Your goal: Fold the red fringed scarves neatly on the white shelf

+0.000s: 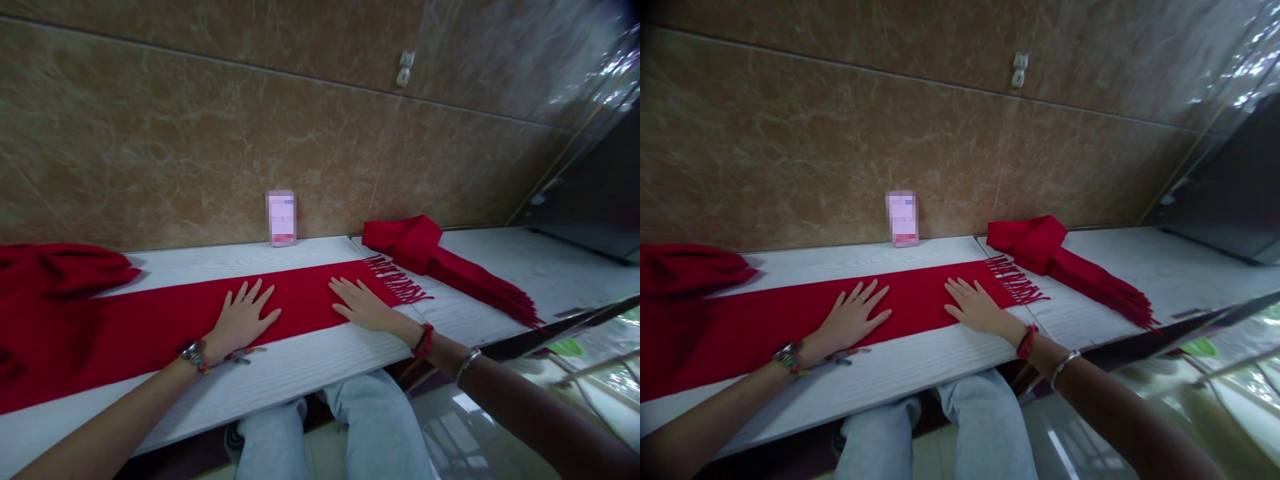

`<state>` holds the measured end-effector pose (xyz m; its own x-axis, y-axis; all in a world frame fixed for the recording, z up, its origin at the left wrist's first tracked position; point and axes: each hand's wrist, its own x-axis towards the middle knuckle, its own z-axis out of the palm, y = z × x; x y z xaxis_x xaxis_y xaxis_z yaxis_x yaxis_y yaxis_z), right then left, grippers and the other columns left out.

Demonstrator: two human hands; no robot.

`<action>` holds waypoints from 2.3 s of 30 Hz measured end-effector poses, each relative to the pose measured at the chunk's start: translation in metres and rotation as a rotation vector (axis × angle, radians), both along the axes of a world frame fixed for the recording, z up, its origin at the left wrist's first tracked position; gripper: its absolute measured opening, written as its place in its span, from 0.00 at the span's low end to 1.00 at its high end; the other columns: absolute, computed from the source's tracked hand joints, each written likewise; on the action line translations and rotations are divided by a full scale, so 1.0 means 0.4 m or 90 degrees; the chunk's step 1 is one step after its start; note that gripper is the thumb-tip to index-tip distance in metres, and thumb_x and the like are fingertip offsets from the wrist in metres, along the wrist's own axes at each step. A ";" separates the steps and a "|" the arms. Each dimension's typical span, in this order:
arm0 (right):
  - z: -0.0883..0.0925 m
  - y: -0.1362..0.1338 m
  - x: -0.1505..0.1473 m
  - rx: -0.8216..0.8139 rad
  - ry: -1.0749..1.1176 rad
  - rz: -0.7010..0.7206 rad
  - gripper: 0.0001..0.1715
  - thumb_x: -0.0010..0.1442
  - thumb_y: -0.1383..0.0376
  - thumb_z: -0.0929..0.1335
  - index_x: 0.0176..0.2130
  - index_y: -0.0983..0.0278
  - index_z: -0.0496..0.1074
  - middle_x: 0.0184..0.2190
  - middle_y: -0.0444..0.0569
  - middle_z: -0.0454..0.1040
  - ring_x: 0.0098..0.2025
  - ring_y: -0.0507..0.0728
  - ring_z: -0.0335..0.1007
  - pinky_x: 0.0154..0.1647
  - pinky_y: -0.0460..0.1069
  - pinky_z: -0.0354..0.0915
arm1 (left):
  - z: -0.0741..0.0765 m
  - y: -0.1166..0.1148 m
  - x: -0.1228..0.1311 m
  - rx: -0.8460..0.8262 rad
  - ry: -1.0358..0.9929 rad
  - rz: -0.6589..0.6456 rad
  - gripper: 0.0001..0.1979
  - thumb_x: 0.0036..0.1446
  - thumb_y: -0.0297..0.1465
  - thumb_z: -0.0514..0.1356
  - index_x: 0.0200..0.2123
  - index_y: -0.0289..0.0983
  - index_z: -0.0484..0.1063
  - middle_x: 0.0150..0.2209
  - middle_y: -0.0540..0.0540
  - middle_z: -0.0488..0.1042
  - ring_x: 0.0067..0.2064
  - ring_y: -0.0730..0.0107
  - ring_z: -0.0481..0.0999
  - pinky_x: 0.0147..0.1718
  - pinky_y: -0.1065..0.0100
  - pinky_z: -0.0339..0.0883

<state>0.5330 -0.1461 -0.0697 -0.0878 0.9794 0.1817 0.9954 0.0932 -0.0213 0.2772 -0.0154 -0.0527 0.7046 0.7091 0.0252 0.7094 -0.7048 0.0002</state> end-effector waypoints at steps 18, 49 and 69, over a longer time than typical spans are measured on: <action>0.155 0.238 0.149 -0.101 -0.087 0.039 0.25 0.54 0.72 0.65 0.53 0.71 0.65 0.52 0.59 0.68 0.53 0.58 0.64 0.54 0.51 0.59 | 0.123 0.267 0.055 -0.110 0.080 -0.094 0.24 0.50 0.32 0.54 0.52 0.33 0.65 0.46 0.42 0.73 0.45 0.64 0.71 0.44 0.70 0.61; 0.183 -0.032 0.217 0.034 -0.179 0.118 0.08 0.58 0.70 0.62 0.35 0.67 0.70 0.33 0.52 0.73 0.35 0.56 0.69 0.38 0.48 0.62 | 0.208 0.093 -0.130 0.064 -0.019 -0.259 0.09 0.54 0.31 0.51 0.33 0.36 0.70 0.33 0.45 0.71 0.36 0.67 0.71 0.37 0.70 0.64; 0.134 -0.050 0.229 0.120 -0.124 0.013 0.13 0.61 0.70 0.59 0.41 0.67 0.71 0.38 0.54 0.75 0.40 0.58 0.69 0.43 0.51 0.61 | 0.150 0.079 -0.146 0.042 -0.089 -0.201 0.15 0.57 0.33 0.47 0.40 0.36 0.70 0.40 0.43 0.73 0.41 0.62 0.72 0.44 0.64 0.64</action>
<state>0.6248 -0.1661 -0.0159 -0.1581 0.9274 0.3389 0.9771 0.0973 0.1894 0.2188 0.0163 0.0071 0.8756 0.4498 0.1761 0.4521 -0.8915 0.0292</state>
